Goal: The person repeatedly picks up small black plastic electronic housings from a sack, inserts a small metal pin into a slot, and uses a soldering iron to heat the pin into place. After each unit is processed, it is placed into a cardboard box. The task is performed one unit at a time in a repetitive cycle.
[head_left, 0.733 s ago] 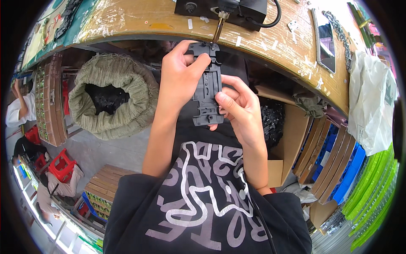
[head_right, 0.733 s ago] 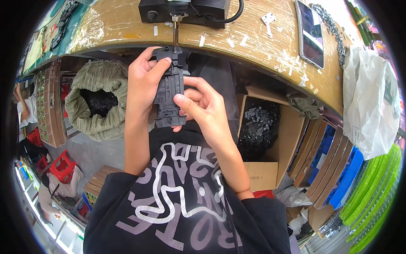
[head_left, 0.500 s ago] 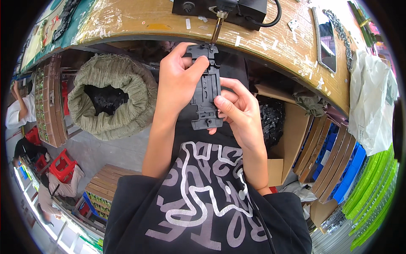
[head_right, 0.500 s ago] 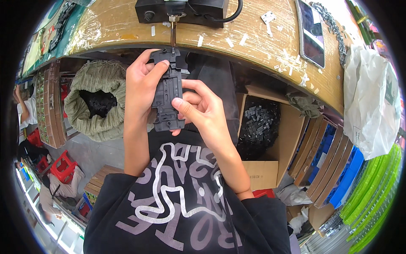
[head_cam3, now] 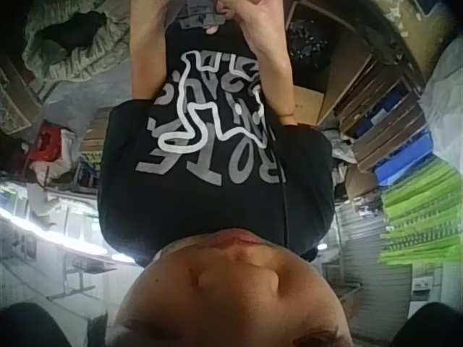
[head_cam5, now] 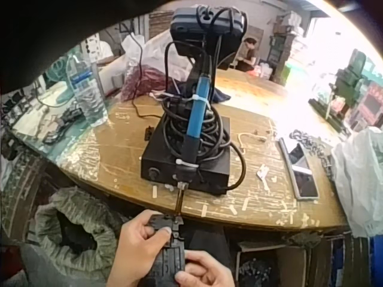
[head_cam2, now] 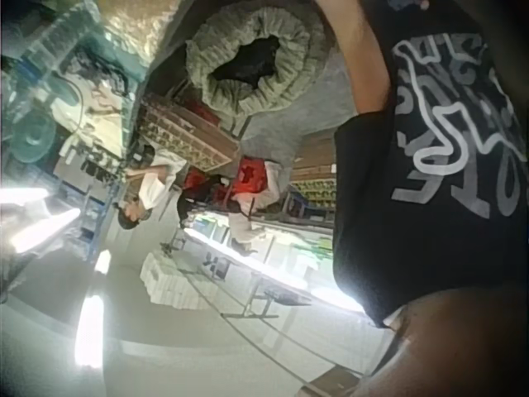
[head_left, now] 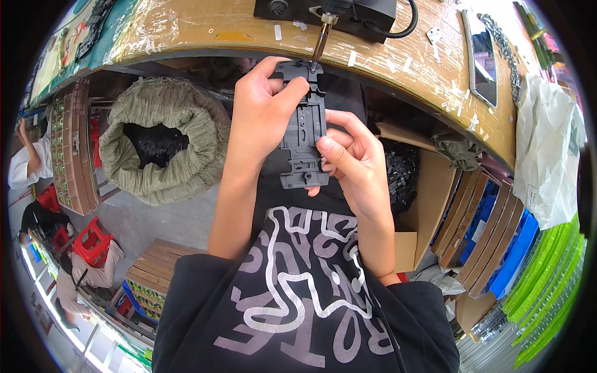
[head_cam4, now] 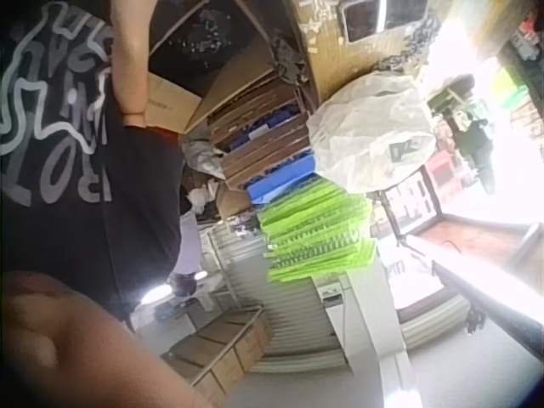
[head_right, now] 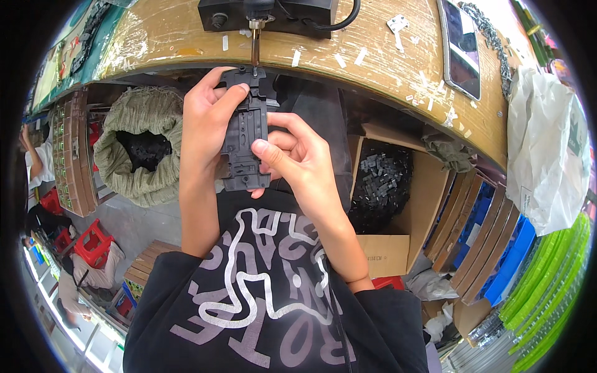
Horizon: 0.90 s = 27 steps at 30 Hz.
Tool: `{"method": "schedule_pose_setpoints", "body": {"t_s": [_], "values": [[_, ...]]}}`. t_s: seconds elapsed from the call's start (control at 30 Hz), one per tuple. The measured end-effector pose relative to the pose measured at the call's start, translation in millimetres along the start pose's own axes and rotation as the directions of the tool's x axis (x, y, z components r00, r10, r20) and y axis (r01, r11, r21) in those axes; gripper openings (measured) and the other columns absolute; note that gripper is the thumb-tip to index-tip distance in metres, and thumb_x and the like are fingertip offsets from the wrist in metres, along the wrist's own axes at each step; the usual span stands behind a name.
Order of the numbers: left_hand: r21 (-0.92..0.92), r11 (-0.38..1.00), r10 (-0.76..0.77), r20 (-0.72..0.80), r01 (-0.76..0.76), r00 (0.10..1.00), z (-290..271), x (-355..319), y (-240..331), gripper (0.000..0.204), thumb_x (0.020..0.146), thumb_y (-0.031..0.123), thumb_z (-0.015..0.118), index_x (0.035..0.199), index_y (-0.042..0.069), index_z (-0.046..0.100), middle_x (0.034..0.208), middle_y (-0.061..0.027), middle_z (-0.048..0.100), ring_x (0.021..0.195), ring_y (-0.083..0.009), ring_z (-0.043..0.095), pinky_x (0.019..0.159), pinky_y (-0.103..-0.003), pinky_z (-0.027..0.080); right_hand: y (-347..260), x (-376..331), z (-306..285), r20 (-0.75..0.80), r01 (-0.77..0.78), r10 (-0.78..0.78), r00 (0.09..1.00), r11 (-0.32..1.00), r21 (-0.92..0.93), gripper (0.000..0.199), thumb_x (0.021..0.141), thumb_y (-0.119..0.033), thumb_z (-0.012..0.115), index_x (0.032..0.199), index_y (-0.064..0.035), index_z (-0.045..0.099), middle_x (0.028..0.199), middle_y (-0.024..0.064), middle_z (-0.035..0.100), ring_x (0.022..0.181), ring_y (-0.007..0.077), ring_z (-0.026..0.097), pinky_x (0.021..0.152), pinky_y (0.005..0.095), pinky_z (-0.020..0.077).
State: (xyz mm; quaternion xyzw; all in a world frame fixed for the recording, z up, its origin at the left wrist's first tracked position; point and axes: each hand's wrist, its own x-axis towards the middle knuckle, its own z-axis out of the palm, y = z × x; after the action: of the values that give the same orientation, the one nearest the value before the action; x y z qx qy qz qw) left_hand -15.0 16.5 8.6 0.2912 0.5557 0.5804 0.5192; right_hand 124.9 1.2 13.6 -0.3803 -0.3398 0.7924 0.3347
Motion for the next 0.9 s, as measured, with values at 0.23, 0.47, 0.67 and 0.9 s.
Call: {"method": "schedule_pose_setpoints", "body": {"t_s": [0.23,0.47,0.67,0.9], "values": [[0.033,0.999,0.003,0.035,-0.005,0.999,-3.7,0.7,-1.8,0.022,0.077,0.002,0.05,0.099,-0.003,0.051,0.067,-0.0061,0.059,0.052,-0.005,0.052,0.045,-0.018,0.04,0.8,0.8,-0.8,-0.007,-0.007,0.007,1.0,1.0,-0.009,0.035,0.078,-0.012,0.06,0.107,0.002,0.047,0.072,0.004,0.059,0.059,0.0058,0.051,0.05,0.0173,0.0415],[0.008,1.0,0.009,-0.005,-0.009,1.0,-3.4,-3.3,-4.9,0.02,0.075,0.0,0.051,0.095,-0.004,0.051,0.062,-0.0037,0.057,0.05,-0.0028,0.048,0.042,-0.018,0.035,3.1,-1.1,0.9,0.033,-0.029,0.027,0.999,0.996,0.081,0.033,0.078,-0.006,0.058,0.106,0.0043,0.045,0.072,0.0058,0.056,0.059,0.0074,0.05,0.045,0.0232,0.0501],[0.036,0.999,0.017,-0.007,-0.017,1.0,-4.0,-5.0,-6.0,0.02,0.075,0.001,0.051,0.095,-0.004,0.051,0.062,-0.0035,0.057,0.05,-0.0031,0.048,0.042,-0.018,0.036,3.9,-2.5,-0.6,0.037,-0.038,0.035,0.999,0.997,0.072,0.032,0.078,-0.005,0.058,0.105,0.0045,0.045,0.072,0.0058,0.055,0.059,0.0076,0.05,0.046,0.0236,0.0506],[0.032,0.999,0.016,0.005,-0.016,1.0,-0.8,-7.8,-2.0,0.02,0.076,0.001,0.051,0.094,-0.004,0.051,0.062,-0.0039,0.057,0.051,-0.0031,0.048,0.042,-0.019,0.037,1.7,-5.8,-1.6,0.029,-0.03,0.029,0.999,0.998,0.046,0.032,0.078,-0.006,0.058,0.106,0.0036,0.045,0.071,0.0046,0.055,0.06,0.0068,0.049,0.049,0.0209,0.0478]]}}
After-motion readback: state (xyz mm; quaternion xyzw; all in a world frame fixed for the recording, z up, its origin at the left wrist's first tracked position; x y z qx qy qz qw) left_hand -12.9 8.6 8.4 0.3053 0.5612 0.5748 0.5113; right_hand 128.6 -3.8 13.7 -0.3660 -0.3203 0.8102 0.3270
